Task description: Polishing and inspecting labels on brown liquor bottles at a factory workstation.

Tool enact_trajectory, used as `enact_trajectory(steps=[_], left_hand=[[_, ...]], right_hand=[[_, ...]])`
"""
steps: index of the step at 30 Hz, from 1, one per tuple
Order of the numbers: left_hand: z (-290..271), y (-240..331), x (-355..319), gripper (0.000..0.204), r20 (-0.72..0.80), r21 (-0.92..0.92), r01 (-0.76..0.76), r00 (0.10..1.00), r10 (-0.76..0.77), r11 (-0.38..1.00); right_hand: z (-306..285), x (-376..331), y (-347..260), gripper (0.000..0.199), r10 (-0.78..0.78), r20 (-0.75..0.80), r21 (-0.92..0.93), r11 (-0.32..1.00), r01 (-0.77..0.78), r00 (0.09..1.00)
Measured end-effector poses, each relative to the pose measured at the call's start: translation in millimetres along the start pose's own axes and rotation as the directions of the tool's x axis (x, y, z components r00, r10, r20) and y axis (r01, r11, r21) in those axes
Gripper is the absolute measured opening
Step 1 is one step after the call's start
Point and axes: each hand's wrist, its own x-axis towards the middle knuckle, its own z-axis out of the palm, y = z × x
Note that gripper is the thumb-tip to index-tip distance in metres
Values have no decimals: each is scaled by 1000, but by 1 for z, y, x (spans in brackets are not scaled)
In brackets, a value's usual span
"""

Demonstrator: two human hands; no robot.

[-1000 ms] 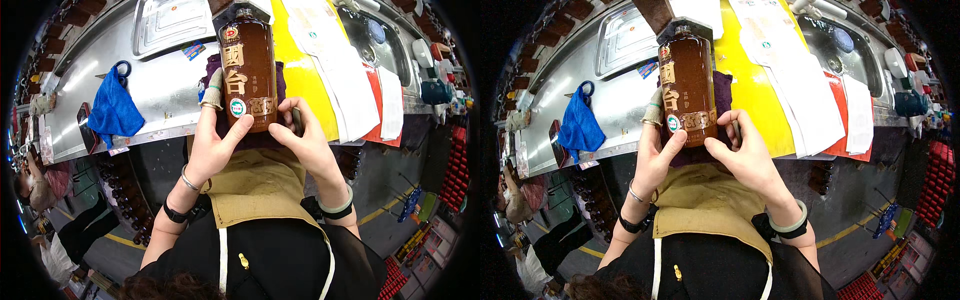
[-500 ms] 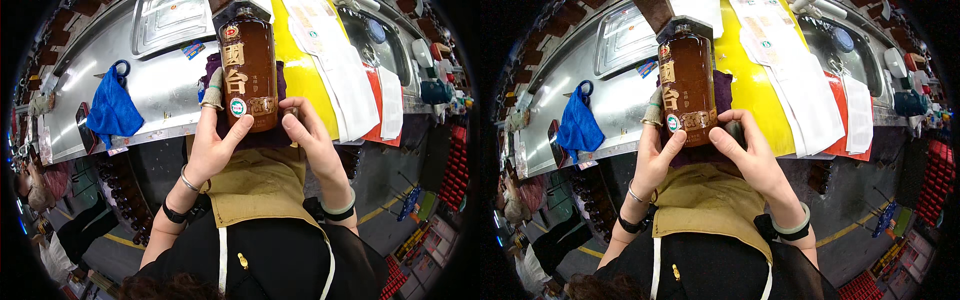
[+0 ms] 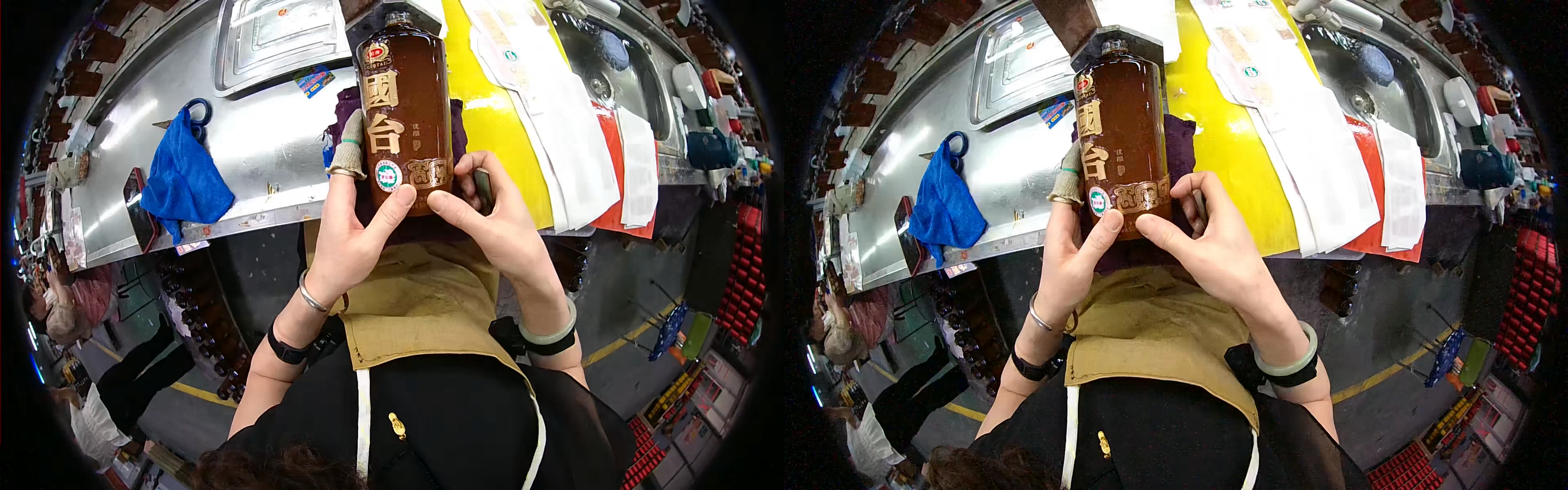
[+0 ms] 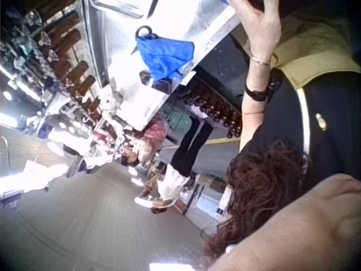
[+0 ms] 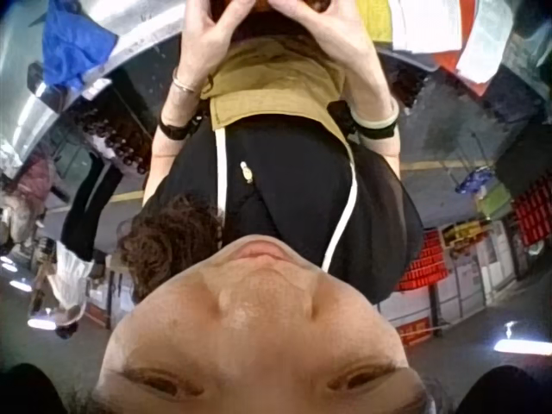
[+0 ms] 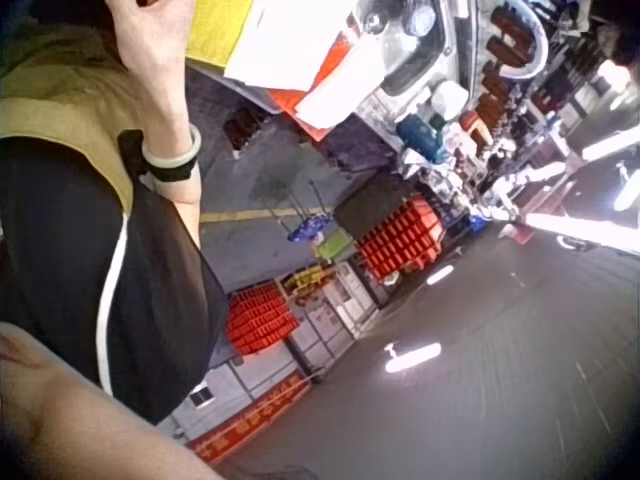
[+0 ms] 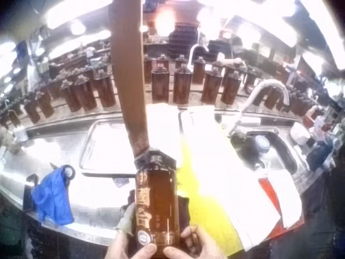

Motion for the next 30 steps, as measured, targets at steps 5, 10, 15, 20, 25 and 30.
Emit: enact_trajectory(steps=[5, 10, 15, 20, 25, 30], left_hand=[[1, -5, 0, 87, -17, -4, -4, 1000, 4, 1000], [3, 1, -1, 91, 3, -5, 16, 1000, -16, 1000], [2, 3, 0, 93, 17, 20, -2, 1000, 1, 1000], [4, 4, 0, 94, 23, -5, 16, 1000, -16, 1000], [4, 4, 0, 96, 8, -16, 25, 1000, -25, 1000], [2, 6, 1, 118, 49, 427, -109, 994, 97, 898]], right_hand=[[6, 3, -4, 46, -8, -25, -14, 1000, 8, 1000], [6, 2, 1, 46, -26, -10, -50, 998, 25, 1000], [4, 1, -2, 45, -21, 11, -26, 999, 22, 1000], [3, 3, 5, 44, -41, 23, -18, 999, 42, 999], [0, -1, 2, 44, -56, 45, 40, 998, 54, 997], [-18, -3, -12, 43, -255, -67, 141, 955, 262, 965]])
